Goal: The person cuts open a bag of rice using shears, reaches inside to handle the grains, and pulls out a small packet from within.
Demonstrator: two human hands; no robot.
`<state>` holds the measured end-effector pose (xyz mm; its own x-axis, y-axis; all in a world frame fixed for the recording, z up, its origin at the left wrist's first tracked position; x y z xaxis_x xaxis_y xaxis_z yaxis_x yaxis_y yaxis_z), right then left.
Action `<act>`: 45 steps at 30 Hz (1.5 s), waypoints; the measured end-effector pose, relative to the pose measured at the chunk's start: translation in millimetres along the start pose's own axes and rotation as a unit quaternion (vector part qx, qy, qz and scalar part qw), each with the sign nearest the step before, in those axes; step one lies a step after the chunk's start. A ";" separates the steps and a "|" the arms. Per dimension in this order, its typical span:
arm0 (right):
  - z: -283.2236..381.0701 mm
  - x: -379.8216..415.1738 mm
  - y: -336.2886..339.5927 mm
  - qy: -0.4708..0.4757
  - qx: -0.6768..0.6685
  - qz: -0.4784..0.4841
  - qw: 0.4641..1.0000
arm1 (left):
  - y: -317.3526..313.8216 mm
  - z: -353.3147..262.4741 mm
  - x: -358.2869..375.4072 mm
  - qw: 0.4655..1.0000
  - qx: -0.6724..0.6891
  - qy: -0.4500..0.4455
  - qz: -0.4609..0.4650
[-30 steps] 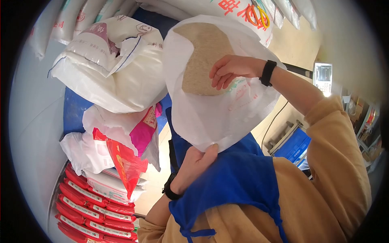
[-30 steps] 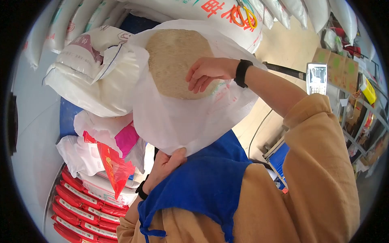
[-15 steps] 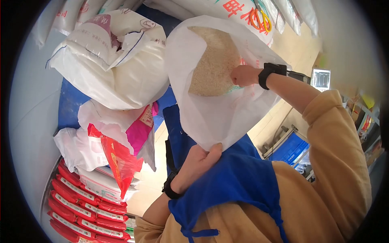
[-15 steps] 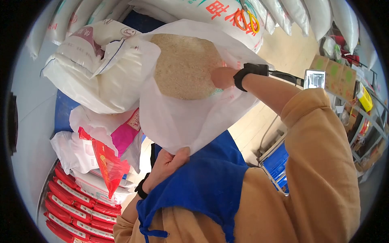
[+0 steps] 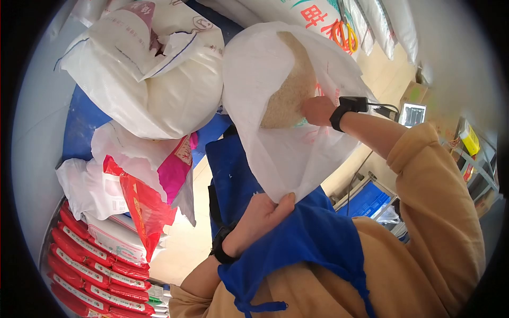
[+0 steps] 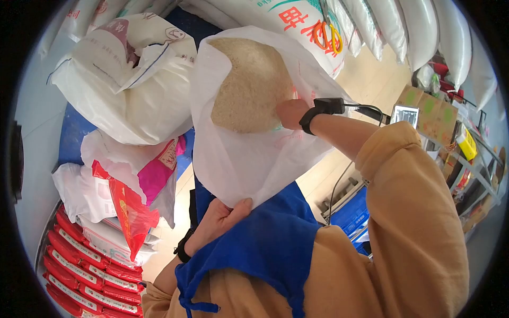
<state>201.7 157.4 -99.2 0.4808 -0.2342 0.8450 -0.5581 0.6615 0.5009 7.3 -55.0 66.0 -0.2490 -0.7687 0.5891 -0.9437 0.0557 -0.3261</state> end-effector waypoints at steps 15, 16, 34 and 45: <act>-4.0 -2.2 13.3 0.004 -0.189 -0.001 0.982 | 2.2 -2.5 2.9 1.000 -0.004 0.011 -0.013; 4.9 8.1 42.3 -0.028 -0.297 0.059 0.953 | 2.8 -3.1 2.6 1.000 -0.007 0.014 -0.009; 66.6 -11.5 55.5 0.247 -0.177 -0.092 0.948 | 2.6 -13.0 13.7 0.989 0.032 0.140 -0.030; 84.6 -36.8 6.4 0.255 -0.076 -0.148 0.952 | -0.7 -13.6 15.8 0.992 0.052 0.103 -0.046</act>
<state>123.1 110.0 -111.3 0.8901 -0.0757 0.4494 -0.2601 0.7253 0.6374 1.1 -58.5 85.5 -0.2110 -0.6211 0.7548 -0.9397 -0.0836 -0.3315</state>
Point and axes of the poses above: each hand's wrist, its own x-axis away from the middle knuckle, its own y-axis out of the back of the hand, z = x × y, the point moved 2 cm from there along -x, towards the middle knuckle, and after that the axes turned 11 degrees about -x, right-handed, at the moved point
